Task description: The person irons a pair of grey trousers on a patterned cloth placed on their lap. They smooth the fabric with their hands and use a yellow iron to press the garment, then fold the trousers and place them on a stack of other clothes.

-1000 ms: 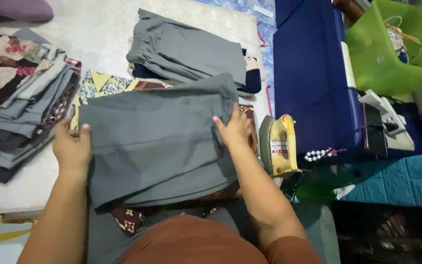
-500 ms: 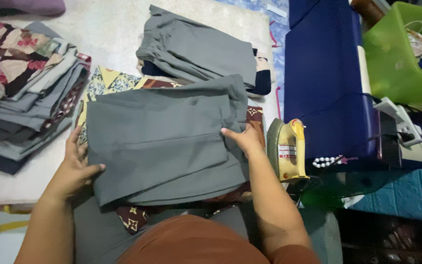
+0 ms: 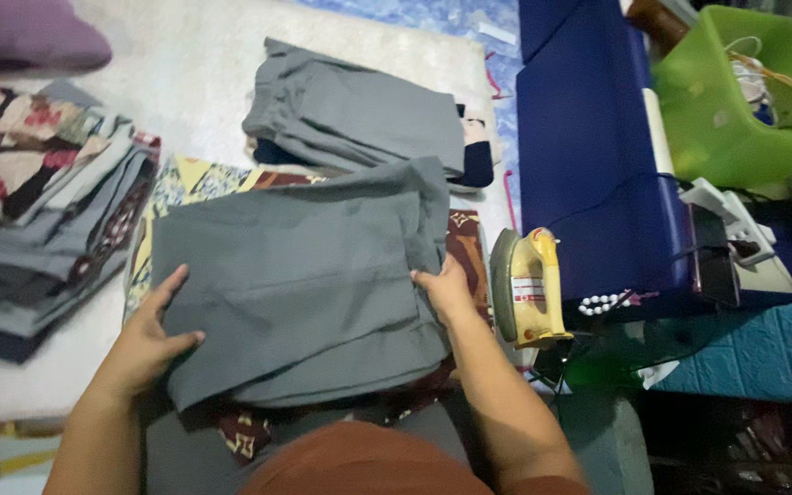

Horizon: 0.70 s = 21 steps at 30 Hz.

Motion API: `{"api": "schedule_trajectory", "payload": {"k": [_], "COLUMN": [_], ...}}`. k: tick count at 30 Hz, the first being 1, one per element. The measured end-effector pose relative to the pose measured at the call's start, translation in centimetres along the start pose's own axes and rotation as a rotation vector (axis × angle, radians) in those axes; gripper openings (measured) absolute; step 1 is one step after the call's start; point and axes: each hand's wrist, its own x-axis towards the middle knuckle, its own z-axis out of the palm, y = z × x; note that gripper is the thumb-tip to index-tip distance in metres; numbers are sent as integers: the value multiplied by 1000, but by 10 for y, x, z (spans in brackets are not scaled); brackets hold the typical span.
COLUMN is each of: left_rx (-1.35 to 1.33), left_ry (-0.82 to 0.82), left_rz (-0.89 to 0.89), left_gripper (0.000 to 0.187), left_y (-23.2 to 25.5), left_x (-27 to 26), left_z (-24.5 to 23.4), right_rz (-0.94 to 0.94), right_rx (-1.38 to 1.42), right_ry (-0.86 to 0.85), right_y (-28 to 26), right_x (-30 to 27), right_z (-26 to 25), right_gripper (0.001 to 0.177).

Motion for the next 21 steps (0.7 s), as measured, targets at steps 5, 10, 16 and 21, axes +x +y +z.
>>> {"api": "schedule_trajectory", "payload": {"k": [5,10,16,21], "left_rx": [73,274,152,115], "left_ry": [-36,-57,-97,-140], "left_rz": [33,-18,10,108], "left_gripper": [100,103,101,103], "left_y": [23,45,83,95], "left_x": [9,25,39,42], "left_z": [-1,6,11,25], "right_rz": [-76,-187,-147,-223], "right_rx": [-154,-270,13,-155], "right_ry": [62,-156,-190,-210], "right_y": [-39,-42,-47,-78], "right_x": [-15,-37,-16,8], "right_z": [-1,26,0,-34], "right_gripper": [113,84,73,77]}}
